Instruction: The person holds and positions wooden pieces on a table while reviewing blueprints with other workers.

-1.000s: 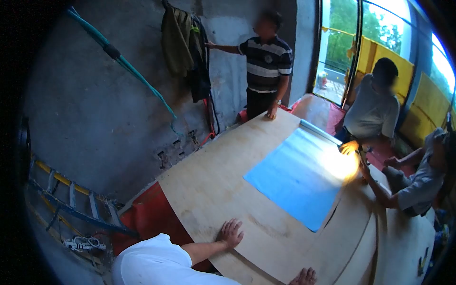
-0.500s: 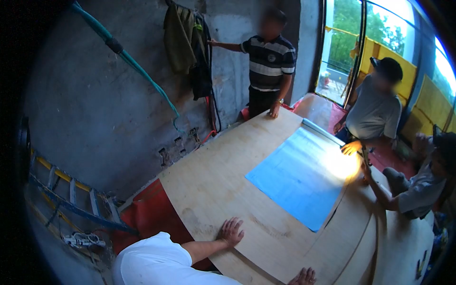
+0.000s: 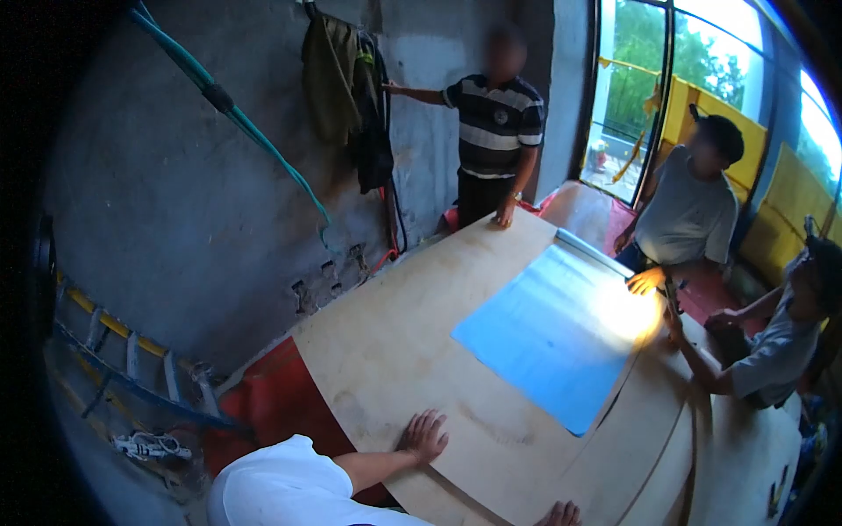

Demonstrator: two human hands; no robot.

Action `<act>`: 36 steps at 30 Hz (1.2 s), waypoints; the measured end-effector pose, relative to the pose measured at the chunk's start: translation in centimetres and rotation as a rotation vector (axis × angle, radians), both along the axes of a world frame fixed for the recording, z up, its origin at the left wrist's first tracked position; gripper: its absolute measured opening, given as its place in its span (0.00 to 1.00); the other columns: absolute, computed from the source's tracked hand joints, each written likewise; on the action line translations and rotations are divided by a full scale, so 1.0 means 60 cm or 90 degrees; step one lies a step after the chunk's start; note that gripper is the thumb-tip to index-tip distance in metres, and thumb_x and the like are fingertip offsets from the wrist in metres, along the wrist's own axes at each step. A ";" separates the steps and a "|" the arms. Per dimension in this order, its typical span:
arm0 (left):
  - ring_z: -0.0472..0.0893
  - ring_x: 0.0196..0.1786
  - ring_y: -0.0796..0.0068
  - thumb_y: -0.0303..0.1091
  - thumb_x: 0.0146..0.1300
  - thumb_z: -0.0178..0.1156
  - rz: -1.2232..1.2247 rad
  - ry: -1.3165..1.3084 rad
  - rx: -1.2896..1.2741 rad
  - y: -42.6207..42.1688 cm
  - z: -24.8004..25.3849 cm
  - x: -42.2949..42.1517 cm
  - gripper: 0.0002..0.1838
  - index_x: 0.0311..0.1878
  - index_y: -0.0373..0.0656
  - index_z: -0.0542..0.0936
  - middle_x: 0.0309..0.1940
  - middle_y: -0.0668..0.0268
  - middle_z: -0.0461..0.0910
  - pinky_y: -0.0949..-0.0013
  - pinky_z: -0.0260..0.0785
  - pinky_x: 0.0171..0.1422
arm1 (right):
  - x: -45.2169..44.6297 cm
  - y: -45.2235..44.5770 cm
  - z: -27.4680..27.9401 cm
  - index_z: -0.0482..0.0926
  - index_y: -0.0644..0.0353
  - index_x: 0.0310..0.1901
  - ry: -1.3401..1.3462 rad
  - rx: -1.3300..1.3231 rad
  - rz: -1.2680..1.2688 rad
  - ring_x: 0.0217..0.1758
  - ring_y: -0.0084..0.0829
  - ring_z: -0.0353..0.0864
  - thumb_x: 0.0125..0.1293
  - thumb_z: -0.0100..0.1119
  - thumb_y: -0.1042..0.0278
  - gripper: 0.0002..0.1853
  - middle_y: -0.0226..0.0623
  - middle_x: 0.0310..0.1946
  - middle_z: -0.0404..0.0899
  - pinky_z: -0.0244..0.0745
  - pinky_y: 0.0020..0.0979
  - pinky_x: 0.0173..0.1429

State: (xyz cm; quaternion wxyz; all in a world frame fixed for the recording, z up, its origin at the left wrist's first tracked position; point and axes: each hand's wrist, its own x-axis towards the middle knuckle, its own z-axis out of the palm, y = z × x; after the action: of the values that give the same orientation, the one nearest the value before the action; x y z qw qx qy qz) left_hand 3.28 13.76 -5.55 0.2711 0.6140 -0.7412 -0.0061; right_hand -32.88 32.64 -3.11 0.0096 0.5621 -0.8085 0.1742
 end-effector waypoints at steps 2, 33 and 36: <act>0.66 0.70 0.55 0.46 0.60 0.60 0.004 -0.006 0.001 0.000 0.000 0.000 0.29 0.64 0.49 0.70 0.64 0.55 0.69 0.43 0.53 0.74 | 0.006 0.006 0.011 0.79 0.47 0.60 -0.008 0.015 -0.015 0.76 0.42 0.61 0.71 0.52 0.62 0.18 0.41 0.69 0.70 0.49 0.54 0.77; 0.77 0.60 0.52 0.46 0.74 0.52 -0.151 -0.349 -0.455 0.036 0.070 0.024 0.24 0.66 0.41 0.72 0.57 0.54 0.78 0.54 0.72 0.64 | -0.525 0.610 0.865 0.42 0.49 0.79 0.310 -0.077 -1.019 0.53 0.52 0.83 0.66 0.50 0.56 0.43 0.54 0.53 0.81 0.77 0.48 0.58; 0.78 0.58 0.53 0.45 0.75 0.52 -0.108 -0.276 -0.421 0.018 0.036 0.022 0.21 0.64 0.42 0.74 0.57 0.54 0.78 0.54 0.73 0.63 | -0.516 0.588 0.918 0.41 0.48 0.79 0.191 -0.070 -1.023 0.60 0.50 0.80 0.66 0.50 0.57 0.43 0.55 0.59 0.77 0.74 0.47 0.62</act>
State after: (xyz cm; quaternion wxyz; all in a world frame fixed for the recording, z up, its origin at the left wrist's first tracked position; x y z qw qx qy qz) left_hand 4.60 14.82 -3.40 0.2896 0.4173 -0.7916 0.3397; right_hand -63.82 67.90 51.97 0.2668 -0.1726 -0.9451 0.0764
